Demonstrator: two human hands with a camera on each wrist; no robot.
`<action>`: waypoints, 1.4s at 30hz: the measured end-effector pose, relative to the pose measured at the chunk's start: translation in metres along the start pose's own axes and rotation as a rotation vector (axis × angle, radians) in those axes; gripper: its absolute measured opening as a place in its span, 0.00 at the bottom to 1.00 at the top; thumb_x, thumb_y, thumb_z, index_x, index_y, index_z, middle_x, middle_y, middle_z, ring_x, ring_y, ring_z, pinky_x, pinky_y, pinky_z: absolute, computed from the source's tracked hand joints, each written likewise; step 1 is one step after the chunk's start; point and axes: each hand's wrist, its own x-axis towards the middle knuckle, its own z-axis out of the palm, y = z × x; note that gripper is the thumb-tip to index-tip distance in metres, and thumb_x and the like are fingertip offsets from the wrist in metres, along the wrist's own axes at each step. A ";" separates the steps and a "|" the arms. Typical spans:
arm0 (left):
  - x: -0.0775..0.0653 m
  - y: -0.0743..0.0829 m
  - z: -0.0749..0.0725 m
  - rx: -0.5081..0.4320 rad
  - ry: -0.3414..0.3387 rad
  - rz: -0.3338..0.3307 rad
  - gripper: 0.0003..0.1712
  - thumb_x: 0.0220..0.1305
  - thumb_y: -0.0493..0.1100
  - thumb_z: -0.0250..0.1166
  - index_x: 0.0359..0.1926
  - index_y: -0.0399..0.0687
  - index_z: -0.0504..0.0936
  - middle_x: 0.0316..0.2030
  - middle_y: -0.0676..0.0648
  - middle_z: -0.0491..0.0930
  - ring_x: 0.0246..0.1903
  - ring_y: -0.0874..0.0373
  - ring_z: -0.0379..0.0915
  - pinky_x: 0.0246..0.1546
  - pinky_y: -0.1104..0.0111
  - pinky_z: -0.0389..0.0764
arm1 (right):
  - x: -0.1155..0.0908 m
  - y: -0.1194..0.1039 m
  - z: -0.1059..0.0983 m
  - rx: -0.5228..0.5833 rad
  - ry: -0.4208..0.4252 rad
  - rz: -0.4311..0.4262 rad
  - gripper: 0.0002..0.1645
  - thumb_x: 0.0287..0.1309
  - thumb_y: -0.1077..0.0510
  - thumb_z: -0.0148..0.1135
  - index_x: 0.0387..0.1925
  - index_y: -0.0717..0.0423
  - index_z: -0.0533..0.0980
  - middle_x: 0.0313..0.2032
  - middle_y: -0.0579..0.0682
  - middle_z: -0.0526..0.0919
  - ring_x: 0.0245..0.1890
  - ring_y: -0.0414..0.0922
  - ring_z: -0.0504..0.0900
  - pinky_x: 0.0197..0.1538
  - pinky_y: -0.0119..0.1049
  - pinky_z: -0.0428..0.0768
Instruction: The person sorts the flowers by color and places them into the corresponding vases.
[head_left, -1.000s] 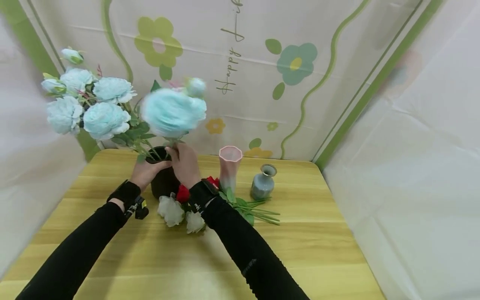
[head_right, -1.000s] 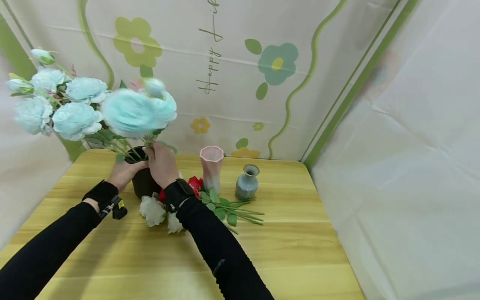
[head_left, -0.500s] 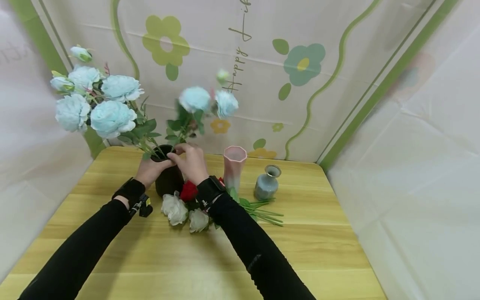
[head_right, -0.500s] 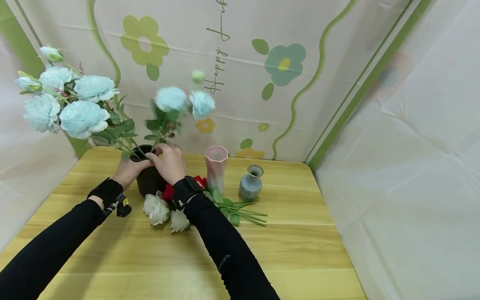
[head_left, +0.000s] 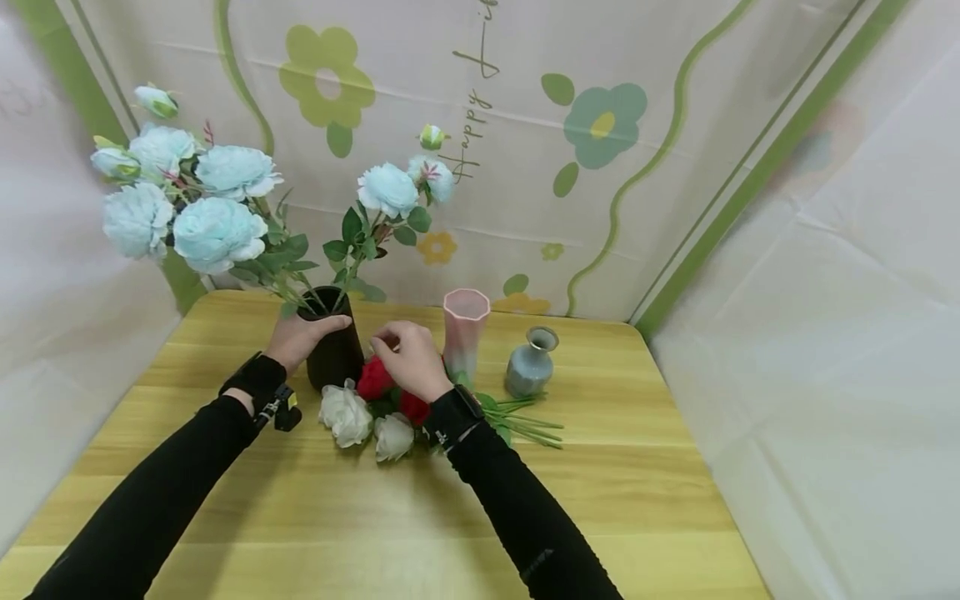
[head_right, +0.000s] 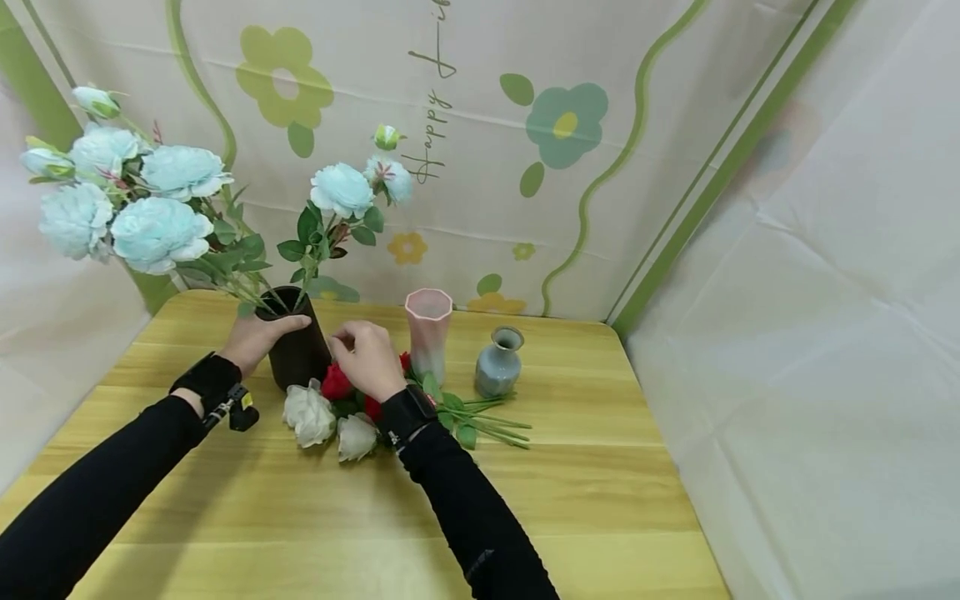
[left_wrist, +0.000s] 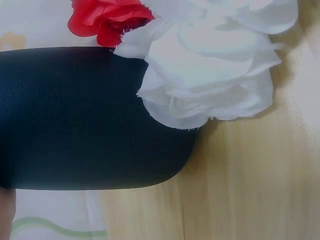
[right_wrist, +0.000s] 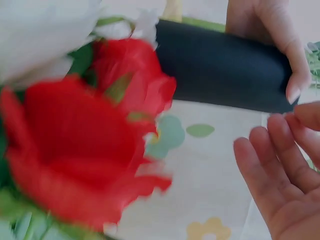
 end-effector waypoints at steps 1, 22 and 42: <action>0.000 0.001 -0.001 0.010 -0.001 -0.006 0.50 0.59 0.58 0.72 0.71 0.36 0.61 0.68 0.34 0.62 0.65 0.36 0.58 0.62 0.42 0.63 | -0.002 0.001 -0.003 -0.009 -0.012 0.003 0.09 0.69 0.56 0.60 0.41 0.54 0.84 0.34 0.41 0.83 0.33 0.32 0.77 0.39 0.21 0.75; -0.002 0.002 -0.003 0.002 -0.044 -0.057 0.58 0.60 0.60 0.70 0.77 0.41 0.48 0.73 0.34 0.49 0.69 0.34 0.48 0.64 0.40 0.58 | -0.084 0.036 -0.085 0.019 -0.145 -0.031 0.07 0.70 0.57 0.60 0.42 0.54 0.82 0.38 0.44 0.82 0.37 0.36 0.80 0.41 0.30 0.80; -0.010 0.011 -0.003 0.179 -0.116 -0.173 0.64 0.60 0.74 0.59 0.77 0.38 0.41 0.73 0.27 0.43 0.69 0.30 0.45 0.63 0.38 0.57 | -0.167 0.110 -0.113 -0.270 -0.162 0.192 0.04 0.64 0.59 0.66 0.36 0.56 0.84 0.31 0.43 0.80 0.31 0.38 0.79 0.36 0.36 0.79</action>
